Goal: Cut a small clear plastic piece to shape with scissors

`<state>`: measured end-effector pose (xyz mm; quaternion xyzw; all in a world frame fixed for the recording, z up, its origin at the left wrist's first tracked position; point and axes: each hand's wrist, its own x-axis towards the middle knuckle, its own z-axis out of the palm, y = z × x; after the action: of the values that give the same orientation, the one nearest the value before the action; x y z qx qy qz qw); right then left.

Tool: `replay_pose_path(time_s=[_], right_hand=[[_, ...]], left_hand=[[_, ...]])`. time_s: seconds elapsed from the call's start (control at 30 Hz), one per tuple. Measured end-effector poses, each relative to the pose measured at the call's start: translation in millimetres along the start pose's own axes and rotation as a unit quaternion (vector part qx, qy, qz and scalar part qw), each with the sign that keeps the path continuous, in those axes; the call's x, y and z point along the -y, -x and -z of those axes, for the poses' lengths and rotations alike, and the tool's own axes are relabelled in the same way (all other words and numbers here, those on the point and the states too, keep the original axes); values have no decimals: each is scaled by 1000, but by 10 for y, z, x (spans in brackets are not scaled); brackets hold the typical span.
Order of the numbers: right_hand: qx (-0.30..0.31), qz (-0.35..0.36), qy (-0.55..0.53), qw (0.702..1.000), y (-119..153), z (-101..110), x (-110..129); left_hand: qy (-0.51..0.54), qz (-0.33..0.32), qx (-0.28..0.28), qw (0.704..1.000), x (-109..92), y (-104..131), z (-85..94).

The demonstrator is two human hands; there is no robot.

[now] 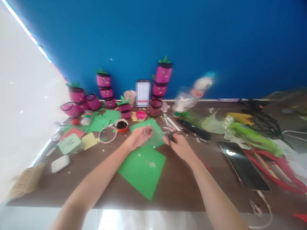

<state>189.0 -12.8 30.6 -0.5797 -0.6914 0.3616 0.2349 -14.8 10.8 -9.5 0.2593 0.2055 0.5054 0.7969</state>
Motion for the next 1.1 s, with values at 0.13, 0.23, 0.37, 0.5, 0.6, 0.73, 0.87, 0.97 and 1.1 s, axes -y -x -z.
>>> replay_pose_path(time_s=[0.13, 0.23, 0.37, 0.5, 0.6, 0.73, 0.87, 0.97, 1.1], right_hand=[[93, 24, -14, 995, 35, 3, -16], [147, 41, -33, 988, 59, 1, -17], [192, 68, -56, 978, 75, 8, 3], [182, 93, -19, 979, 71, 1, 37], [138, 104, 43, 984, 66, -20, 48], [69, 109, 97, 987, 65, -51, 21], [51, 118, 135, 982, 62, -79, -30], [52, 124, 136, 982, 57, -101, -69], [69, 112, 127, 983, 51, -112, -83]], left_hand=[[5, -1, -22, 1000, -6, 4, 0], [13, 16, -17, 1000, -17, 14, 14], [43, 54, 6, 998, -36, 25, 37], [57, 69, 4, 996, -47, 29, 38], [53, 73, 0, 996, -48, 32, 36], [47, 73, 4, 996, -45, 31, 45], [43, 70, 5, 997, -37, 27, 52], [38, 67, 5, 997, -29, 25, 53], [36, 63, -7, 997, -24, 22, 62]])
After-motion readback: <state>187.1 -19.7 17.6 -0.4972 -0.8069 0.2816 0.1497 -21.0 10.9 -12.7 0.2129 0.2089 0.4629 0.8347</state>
